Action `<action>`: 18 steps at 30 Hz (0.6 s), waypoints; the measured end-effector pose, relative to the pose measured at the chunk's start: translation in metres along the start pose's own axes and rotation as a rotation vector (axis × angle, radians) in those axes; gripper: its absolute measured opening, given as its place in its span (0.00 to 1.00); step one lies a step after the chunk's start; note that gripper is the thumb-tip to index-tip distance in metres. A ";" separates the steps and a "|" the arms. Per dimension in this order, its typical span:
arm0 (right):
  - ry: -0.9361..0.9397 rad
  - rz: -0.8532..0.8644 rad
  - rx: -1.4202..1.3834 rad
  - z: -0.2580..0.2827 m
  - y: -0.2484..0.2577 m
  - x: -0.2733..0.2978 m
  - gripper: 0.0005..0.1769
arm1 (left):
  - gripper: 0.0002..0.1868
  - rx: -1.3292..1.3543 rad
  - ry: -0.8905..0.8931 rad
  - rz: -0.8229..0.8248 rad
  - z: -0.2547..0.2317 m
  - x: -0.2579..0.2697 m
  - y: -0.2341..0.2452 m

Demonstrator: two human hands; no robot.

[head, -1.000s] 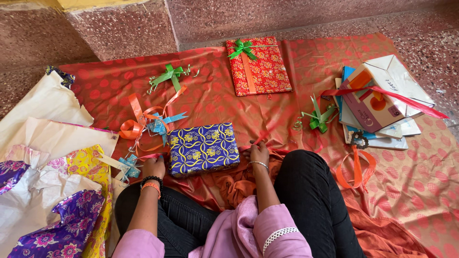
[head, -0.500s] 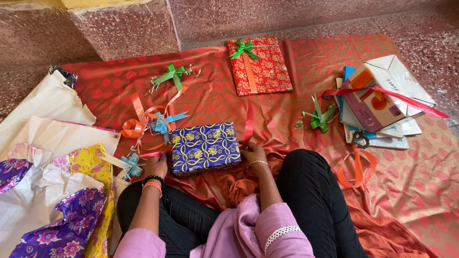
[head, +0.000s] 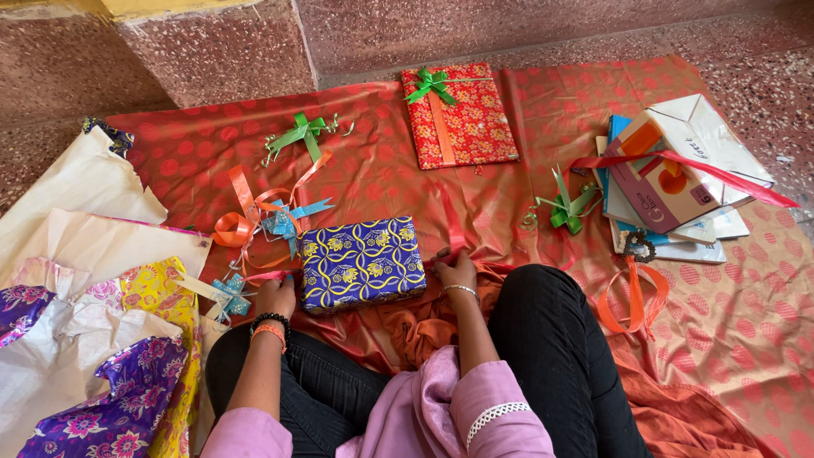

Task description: The person sits on a patterned floor covering and wraps a small rectangular gift box with blue and gold patterned paper. They secure the package with a red ribbon, tie a bow, and adjust the loops and tails to finish the presentation.

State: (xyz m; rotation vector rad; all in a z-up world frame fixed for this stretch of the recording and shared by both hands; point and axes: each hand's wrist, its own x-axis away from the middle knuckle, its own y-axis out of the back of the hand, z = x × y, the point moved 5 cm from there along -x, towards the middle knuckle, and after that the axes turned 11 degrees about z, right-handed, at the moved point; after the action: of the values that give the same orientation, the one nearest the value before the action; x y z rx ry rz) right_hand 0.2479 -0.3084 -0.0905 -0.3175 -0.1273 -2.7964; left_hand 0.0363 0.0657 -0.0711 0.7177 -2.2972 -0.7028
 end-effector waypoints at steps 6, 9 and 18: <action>-0.029 -0.013 -0.046 0.020 0.008 0.004 0.13 | 0.22 0.000 -0.025 -0.016 0.004 -0.005 -0.002; -0.062 -0.064 0.300 0.048 0.011 0.021 0.14 | 0.22 -0.005 -0.100 -0.091 0.008 -0.010 -0.001; -0.065 -0.030 0.276 0.110 0.007 0.043 0.17 | 0.24 0.037 0.086 -0.136 0.023 -0.018 0.003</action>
State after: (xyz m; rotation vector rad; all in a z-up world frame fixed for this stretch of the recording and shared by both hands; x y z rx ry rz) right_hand 0.2326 -0.3143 0.0262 -0.3404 -0.5314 -2.7504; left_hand 0.0315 0.0865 -0.0913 0.9107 -2.2036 -0.6792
